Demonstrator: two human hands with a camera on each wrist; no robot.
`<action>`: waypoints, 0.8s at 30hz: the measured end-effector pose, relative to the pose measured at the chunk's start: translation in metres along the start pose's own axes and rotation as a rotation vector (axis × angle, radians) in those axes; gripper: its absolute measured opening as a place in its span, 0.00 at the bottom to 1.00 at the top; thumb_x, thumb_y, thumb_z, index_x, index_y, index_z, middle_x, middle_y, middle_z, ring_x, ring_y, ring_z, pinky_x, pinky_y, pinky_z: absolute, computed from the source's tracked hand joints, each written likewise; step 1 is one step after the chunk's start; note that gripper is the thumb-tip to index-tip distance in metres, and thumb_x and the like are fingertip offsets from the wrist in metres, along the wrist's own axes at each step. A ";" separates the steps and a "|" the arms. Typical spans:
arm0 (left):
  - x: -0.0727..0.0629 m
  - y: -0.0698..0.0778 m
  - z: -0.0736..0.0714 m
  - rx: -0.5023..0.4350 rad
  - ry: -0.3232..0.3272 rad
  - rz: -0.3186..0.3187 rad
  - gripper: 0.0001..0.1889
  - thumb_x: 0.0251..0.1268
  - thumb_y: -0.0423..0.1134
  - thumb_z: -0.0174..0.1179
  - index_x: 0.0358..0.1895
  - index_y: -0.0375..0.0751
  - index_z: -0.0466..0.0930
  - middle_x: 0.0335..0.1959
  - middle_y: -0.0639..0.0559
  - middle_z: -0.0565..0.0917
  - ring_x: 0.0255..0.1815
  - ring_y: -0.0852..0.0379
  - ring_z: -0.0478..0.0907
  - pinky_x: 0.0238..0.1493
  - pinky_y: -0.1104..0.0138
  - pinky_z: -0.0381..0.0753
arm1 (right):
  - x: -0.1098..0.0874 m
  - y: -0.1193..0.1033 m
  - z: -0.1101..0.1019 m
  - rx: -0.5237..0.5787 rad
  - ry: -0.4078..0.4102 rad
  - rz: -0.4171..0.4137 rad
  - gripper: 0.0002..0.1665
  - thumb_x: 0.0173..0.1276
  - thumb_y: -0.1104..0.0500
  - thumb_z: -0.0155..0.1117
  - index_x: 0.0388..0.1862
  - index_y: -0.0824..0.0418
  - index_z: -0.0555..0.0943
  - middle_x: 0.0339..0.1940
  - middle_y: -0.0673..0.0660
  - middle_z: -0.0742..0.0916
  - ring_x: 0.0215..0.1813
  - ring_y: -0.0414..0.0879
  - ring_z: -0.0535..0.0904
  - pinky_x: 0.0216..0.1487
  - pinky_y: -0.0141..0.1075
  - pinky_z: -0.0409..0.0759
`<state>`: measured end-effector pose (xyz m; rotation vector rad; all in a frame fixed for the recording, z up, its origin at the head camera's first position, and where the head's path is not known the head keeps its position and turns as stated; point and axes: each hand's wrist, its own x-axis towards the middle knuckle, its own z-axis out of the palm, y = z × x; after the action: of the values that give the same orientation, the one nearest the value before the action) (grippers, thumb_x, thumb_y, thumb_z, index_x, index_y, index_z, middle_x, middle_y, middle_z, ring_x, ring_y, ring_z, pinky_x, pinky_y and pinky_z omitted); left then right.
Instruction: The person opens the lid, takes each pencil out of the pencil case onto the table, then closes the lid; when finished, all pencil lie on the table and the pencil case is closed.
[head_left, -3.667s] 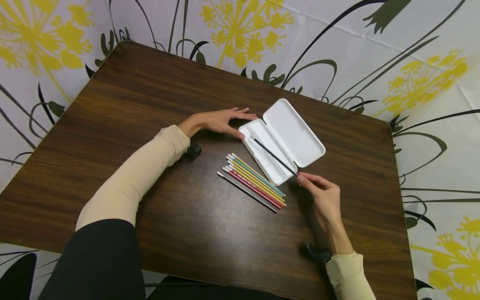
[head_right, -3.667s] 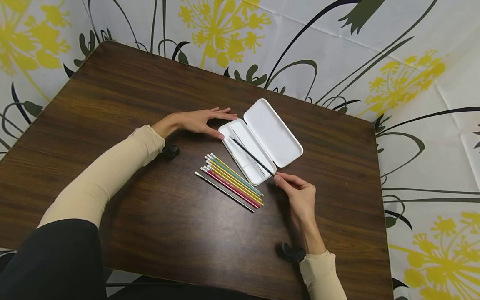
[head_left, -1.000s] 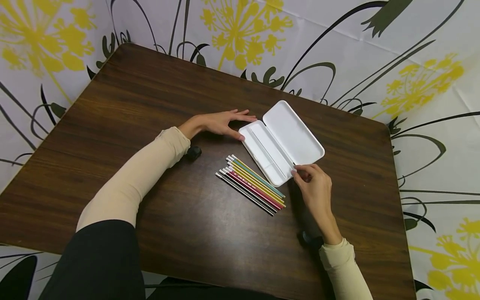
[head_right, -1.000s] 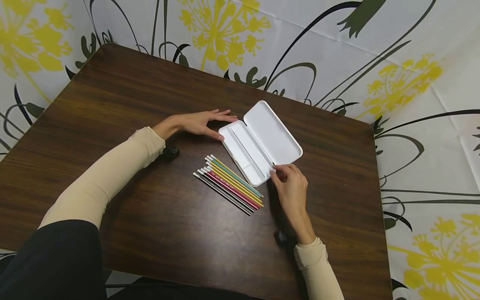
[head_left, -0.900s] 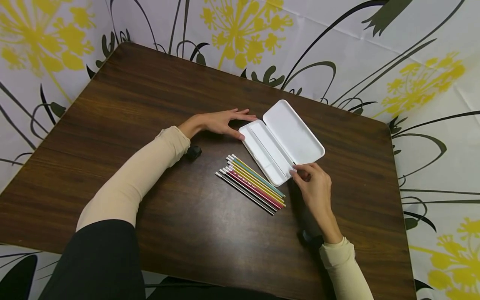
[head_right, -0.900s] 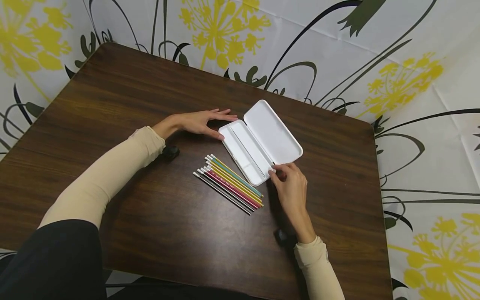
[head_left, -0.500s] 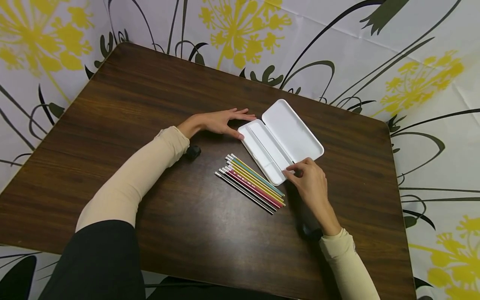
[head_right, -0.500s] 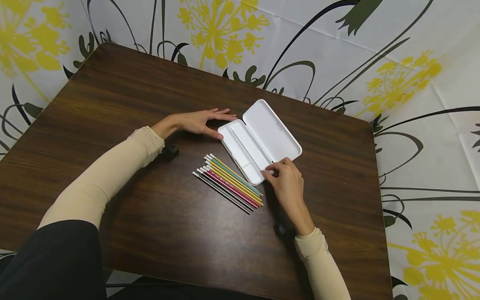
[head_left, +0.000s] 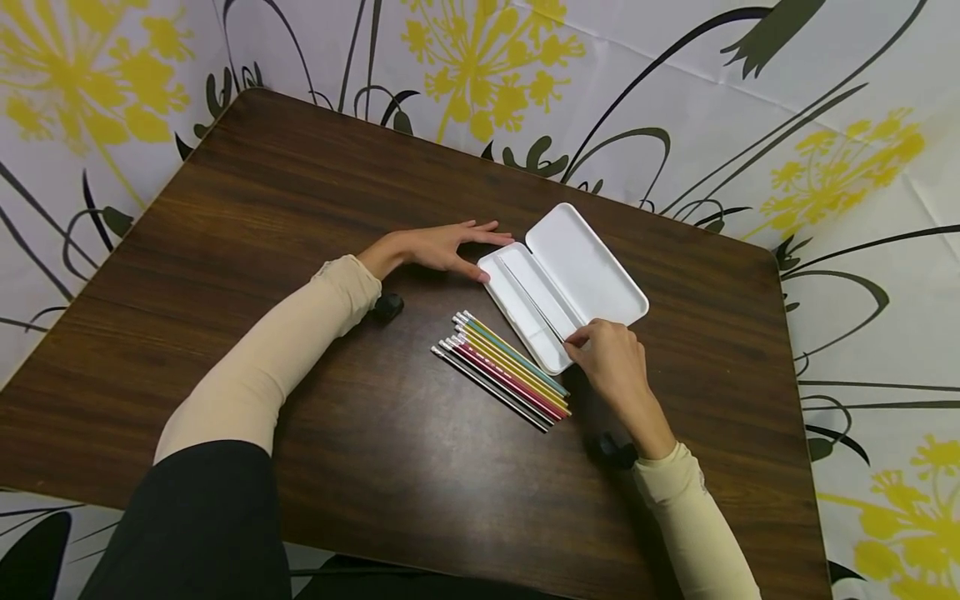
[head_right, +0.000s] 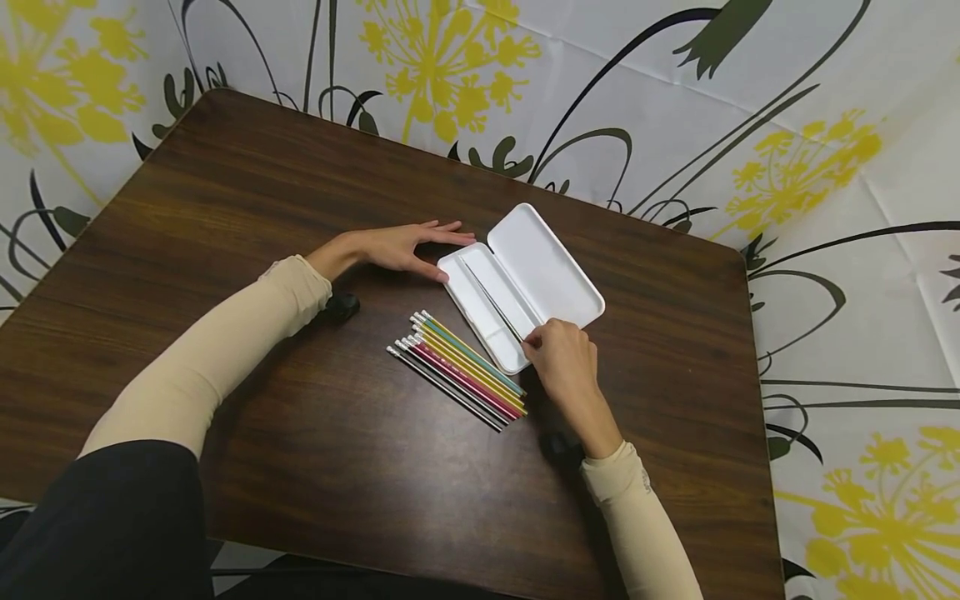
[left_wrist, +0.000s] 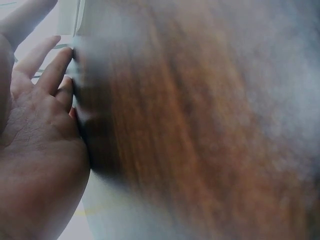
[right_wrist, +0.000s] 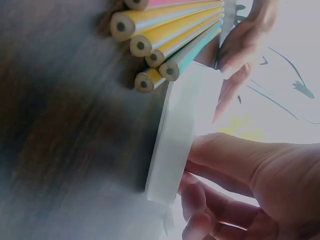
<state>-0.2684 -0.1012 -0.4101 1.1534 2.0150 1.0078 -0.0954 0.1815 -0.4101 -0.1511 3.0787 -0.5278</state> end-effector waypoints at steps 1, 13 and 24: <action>0.000 0.000 0.000 -0.002 0.000 -0.003 0.38 0.68 0.38 0.63 0.76 0.36 0.54 0.78 0.37 0.47 0.78 0.40 0.33 0.74 0.48 0.29 | 0.001 0.000 0.000 0.002 0.001 0.001 0.03 0.59 0.57 0.74 0.29 0.54 0.91 0.31 0.52 0.88 0.36 0.56 0.83 0.32 0.53 0.79; 0.000 -0.001 0.000 0.000 -0.003 0.013 0.38 0.68 0.38 0.62 0.77 0.36 0.54 0.78 0.36 0.45 0.78 0.40 0.34 0.74 0.48 0.29 | -0.007 0.006 0.007 0.064 0.137 0.005 0.04 0.58 0.56 0.73 0.27 0.55 0.89 0.24 0.50 0.85 0.27 0.46 0.78 0.27 0.45 0.76; 0.003 -0.006 0.001 0.017 0.000 0.020 0.38 0.68 0.38 0.63 0.77 0.36 0.54 0.78 0.36 0.46 0.78 0.40 0.34 0.74 0.47 0.29 | -0.011 0.024 0.007 0.382 0.193 -0.019 0.05 0.58 0.60 0.77 0.32 0.59 0.90 0.26 0.51 0.89 0.28 0.42 0.85 0.28 0.29 0.80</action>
<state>-0.2719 -0.1004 -0.4159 1.1848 2.0192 1.0020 -0.0862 0.2026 -0.4248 -0.1287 3.0801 -1.1794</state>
